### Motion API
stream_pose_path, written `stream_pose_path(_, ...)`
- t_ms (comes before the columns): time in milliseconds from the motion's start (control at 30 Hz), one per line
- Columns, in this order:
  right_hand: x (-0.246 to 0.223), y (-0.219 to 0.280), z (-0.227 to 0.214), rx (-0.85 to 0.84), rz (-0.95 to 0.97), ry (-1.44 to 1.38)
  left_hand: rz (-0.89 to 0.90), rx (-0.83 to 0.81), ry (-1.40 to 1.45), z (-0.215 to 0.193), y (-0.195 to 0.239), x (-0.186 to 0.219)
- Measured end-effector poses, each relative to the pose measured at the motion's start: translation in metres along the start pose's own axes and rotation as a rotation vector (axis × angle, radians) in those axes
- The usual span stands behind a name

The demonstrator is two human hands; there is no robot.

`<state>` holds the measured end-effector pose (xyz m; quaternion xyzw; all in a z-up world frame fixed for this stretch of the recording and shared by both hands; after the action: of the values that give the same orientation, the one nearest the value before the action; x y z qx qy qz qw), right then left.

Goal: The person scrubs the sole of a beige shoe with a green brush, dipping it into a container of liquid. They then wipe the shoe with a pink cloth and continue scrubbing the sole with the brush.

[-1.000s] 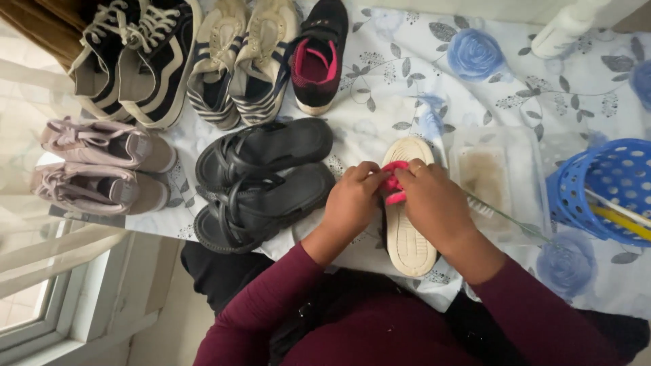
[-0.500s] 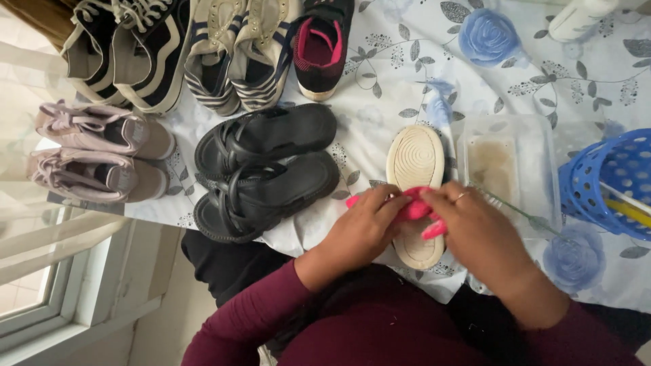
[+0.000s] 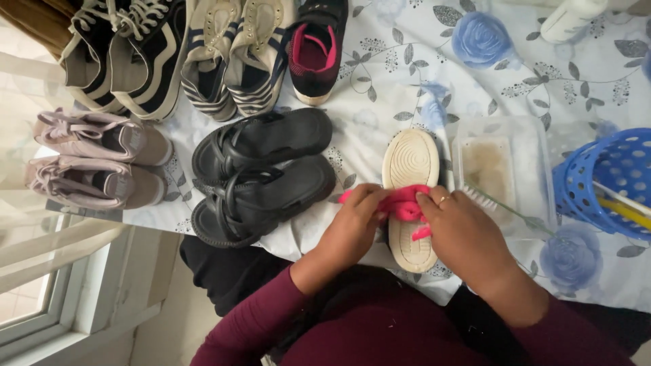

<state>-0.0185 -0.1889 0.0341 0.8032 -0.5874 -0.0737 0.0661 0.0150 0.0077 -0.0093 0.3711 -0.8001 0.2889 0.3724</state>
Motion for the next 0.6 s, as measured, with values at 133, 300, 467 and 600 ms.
stream_pose_path(133,-0.006,0.011,-0.008,-0.115,-0.042,-0.039,-0.063,-0.008,0.116,0.001,0.014,0.006)
stream_pose_path(300,-0.006,0.033,0.001,-0.24,-0.114,-0.207,-0.125,-0.063,0.285,-0.005,0.021,0.021)
stream_pose_path(467,-0.017,0.039,-0.006,-0.015,-0.091,-0.165,-0.005,-0.251,0.173,-0.003,0.035,0.035)
stream_pose_path(600,-0.017,0.043,-0.007,-0.155,0.008,-0.339,0.046,-0.238,0.024,0.016,0.036,0.043)
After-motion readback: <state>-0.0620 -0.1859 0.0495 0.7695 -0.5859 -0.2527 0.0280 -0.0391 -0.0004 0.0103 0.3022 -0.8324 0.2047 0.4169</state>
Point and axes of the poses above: each hand's wrist, its own y-axis away from the middle knuckle, its own z-axis out of the palm, x = y × z, the point moved 3 cm from there along -y, towards the middle knuckle, and after that the axes turned 6 degrees about -x, right-handed, at the moved point
